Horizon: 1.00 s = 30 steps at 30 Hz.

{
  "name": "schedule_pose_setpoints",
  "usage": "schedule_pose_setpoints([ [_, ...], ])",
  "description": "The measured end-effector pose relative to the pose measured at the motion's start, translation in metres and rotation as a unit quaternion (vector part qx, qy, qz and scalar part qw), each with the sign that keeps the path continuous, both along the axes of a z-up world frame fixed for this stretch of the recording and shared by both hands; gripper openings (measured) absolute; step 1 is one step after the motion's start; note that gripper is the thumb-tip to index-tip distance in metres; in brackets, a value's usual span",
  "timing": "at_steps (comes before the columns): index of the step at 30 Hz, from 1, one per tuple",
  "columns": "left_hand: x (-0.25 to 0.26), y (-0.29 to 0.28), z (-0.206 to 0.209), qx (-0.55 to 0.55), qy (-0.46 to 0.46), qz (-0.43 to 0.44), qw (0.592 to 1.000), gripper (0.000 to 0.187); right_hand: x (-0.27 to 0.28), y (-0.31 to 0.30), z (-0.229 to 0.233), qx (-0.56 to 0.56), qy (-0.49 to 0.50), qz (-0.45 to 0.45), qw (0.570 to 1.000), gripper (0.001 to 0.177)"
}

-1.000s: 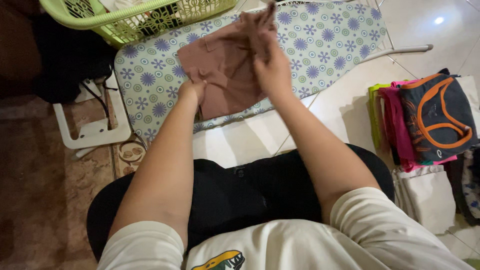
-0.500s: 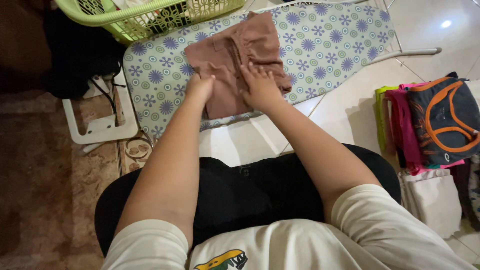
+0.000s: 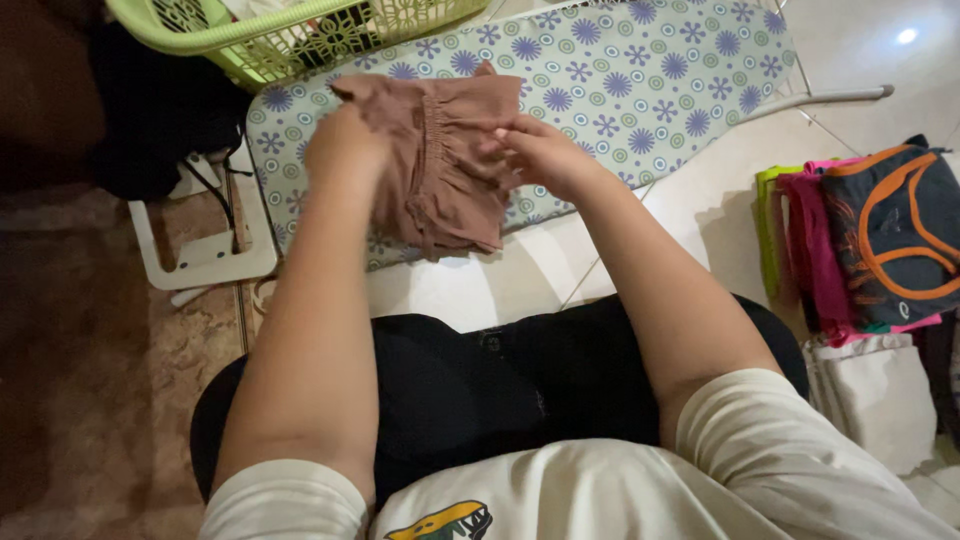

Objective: The person folds several items of clothing including a brown pair of shorts, white t-shirts, and a colorful patterned top, and places them into a dresser drawer.

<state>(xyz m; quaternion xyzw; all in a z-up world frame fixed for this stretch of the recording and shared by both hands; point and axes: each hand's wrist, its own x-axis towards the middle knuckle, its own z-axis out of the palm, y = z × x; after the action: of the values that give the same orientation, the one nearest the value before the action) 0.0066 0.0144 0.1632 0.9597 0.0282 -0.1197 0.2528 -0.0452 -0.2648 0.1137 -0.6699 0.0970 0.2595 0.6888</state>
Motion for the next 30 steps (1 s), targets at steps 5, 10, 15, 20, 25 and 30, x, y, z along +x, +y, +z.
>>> schedule_pose_setpoints([
  [5, -0.051, -0.095, 0.012, -0.102, -0.150, -0.136, 0.974, 0.035, -0.003, 0.009, -0.016, 0.224, 0.074, 0.021, 0.972, 0.066],
  [10, -0.071, -0.113, -0.020, -0.127, 0.056, -0.211, 0.967, 0.019, -0.002, 0.005, -0.038, 0.211, 0.093, -0.076, 0.970, 0.054],
  [15, -0.056, -0.090, -0.046, -0.120, -0.171, -0.178, 0.961, 0.013, 0.002, -0.002, -0.068, -0.004, 0.064, -0.067, 0.996, 0.025],
  [20, -0.042, -0.075, -0.077, 0.005, -0.268, -0.150, 0.952, 0.018, 0.004, 0.009, -0.074, 0.014, 0.058, -0.094, 0.994, 0.022],
  [25, -0.018, -0.066, -0.087, -0.176, -0.058, -0.052, 0.981, 0.036, -0.007, 0.031, -0.038, 0.204, 0.031, -0.082, 0.975, 0.039],
  [30, 0.002, -0.048, -0.069, -0.396, 0.128, -0.020, 0.909, 0.058, 0.003, 0.057, -0.047, 0.469, 0.052, -0.003, 0.882, 0.056],
])
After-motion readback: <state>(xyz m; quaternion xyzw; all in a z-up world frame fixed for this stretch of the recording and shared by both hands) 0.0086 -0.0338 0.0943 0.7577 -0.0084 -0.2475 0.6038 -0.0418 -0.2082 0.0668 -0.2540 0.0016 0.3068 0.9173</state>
